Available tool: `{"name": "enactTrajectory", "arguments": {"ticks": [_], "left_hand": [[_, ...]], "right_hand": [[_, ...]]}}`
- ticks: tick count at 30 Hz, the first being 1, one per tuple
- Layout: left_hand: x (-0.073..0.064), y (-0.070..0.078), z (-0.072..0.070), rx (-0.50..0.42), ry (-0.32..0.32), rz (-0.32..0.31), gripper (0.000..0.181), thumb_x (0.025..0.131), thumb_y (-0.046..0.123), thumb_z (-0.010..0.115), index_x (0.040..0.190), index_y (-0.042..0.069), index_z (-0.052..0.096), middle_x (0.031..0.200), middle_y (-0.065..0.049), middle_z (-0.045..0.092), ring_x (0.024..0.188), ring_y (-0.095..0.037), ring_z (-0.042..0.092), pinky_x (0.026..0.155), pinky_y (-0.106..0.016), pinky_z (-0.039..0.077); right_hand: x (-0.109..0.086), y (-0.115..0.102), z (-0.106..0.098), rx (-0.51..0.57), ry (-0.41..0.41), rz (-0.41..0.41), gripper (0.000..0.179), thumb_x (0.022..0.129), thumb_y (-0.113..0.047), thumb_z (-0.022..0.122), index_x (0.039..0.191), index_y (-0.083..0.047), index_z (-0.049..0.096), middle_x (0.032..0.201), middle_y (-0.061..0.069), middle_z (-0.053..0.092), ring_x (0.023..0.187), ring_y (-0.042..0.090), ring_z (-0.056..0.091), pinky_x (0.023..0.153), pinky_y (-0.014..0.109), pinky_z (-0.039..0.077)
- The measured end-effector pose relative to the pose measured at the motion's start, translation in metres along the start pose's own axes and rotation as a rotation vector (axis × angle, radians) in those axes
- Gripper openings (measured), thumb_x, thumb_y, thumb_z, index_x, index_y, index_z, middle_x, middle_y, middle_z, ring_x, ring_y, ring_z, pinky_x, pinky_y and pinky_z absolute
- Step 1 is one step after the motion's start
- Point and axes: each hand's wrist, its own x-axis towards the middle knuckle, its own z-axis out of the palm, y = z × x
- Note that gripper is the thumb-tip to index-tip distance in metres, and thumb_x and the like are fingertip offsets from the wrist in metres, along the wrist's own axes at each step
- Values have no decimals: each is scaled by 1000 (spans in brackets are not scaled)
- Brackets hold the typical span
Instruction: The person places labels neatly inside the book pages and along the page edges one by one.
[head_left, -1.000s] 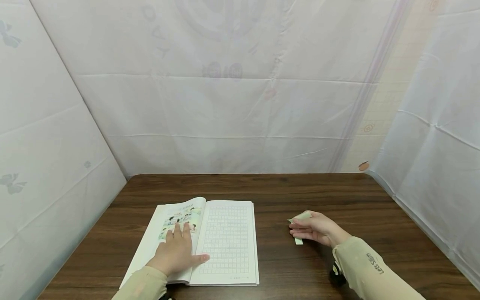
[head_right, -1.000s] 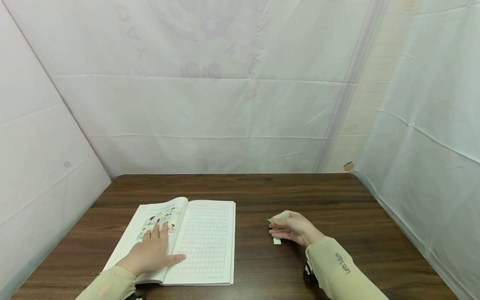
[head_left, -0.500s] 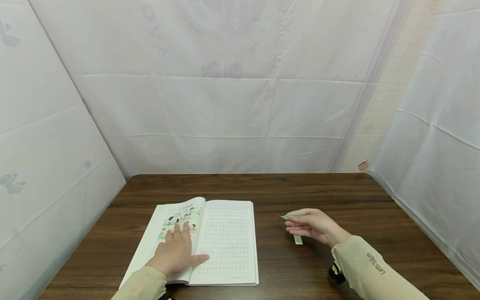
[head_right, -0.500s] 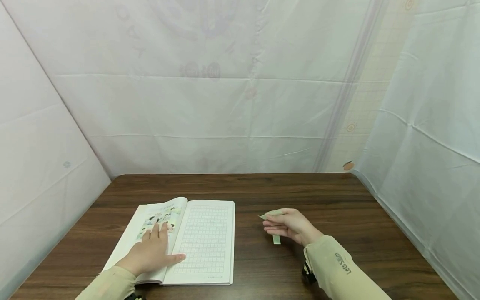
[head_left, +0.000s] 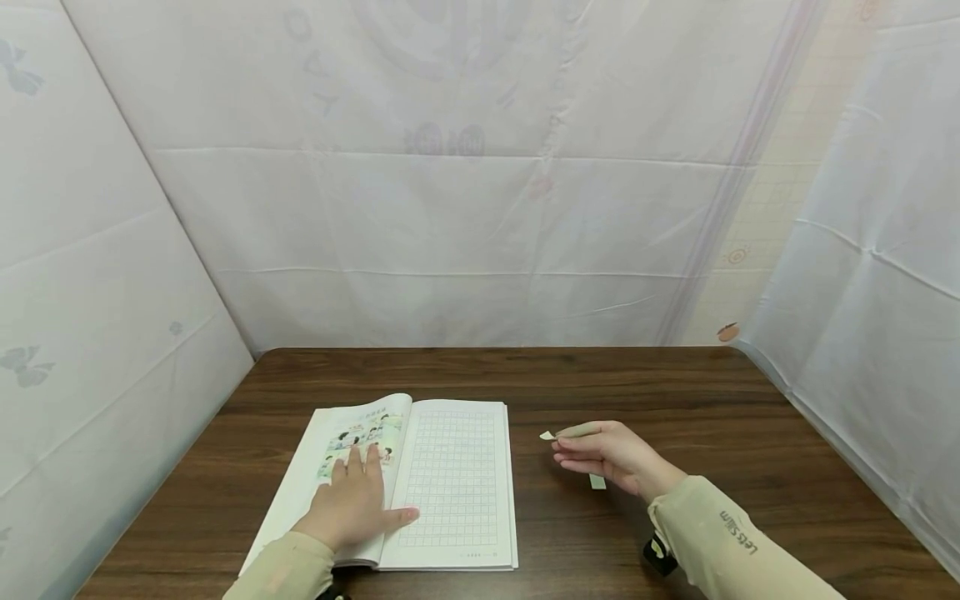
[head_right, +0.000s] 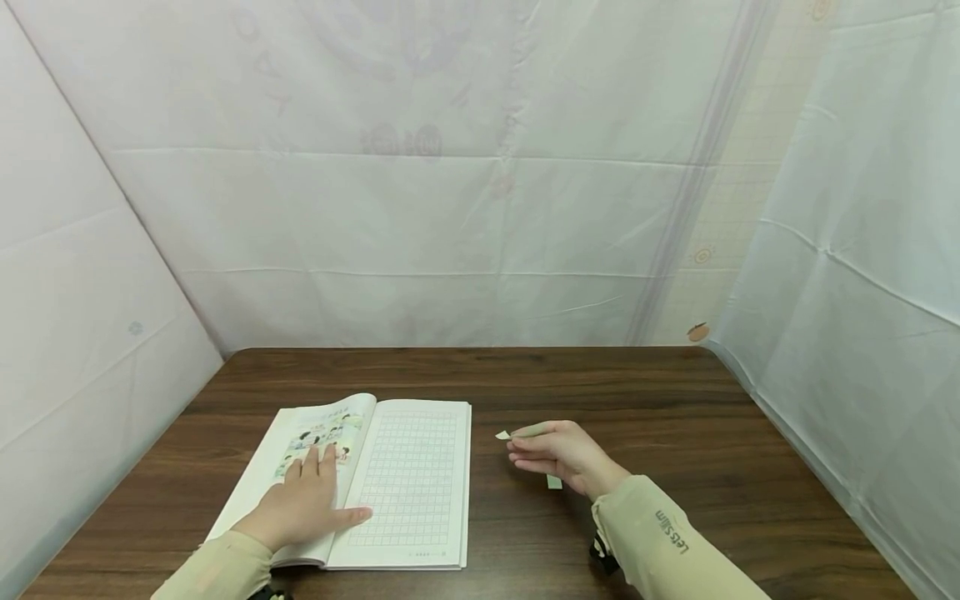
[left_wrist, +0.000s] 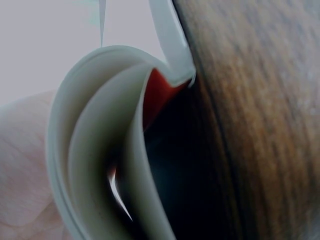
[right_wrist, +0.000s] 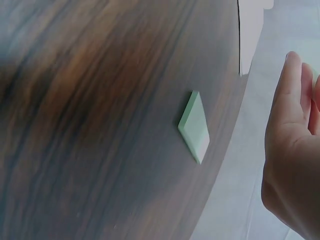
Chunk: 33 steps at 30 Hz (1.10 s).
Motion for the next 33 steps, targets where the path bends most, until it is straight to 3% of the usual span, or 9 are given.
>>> {"name": "enactTrajectory", "arguments": {"ticks": [6, 19, 33], "left_hand": [[0, 0, 1, -4, 1, 0, 124, 72, 73, 71, 147, -16, 28, 146, -47, 27, 132, -66, 30, 91, -73, 41], [-2, 2, -1, -11, 3, 1, 124, 72, 72, 70, 147, -16, 28, 147, -47, 26, 133, -66, 29, 92, -73, 40], [-2, 2, -1, -9, 3, -1, 123, 72, 72, 70, 147, -16, 28, 147, -46, 26, 133, -66, 29, 93, -73, 39]], "right_hand": [[1, 2, 9, -9, -21, 17, 34, 89, 1, 67, 120, 14, 61, 103, 13, 74, 89, 17, 74, 85, 31, 58], [-2, 6, 15, -36, -94, 44, 43, 90, -1, 67, 127, 16, 55, 105, 15, 74, 90, 16, 74, 86, 31, 58], [-3, 11, 21, -137, -149, 28, 38, 93, -17, 67, 121, 10, 62, 108, 9, 74, 96, 20, 73, 90, 36, 57]]}}
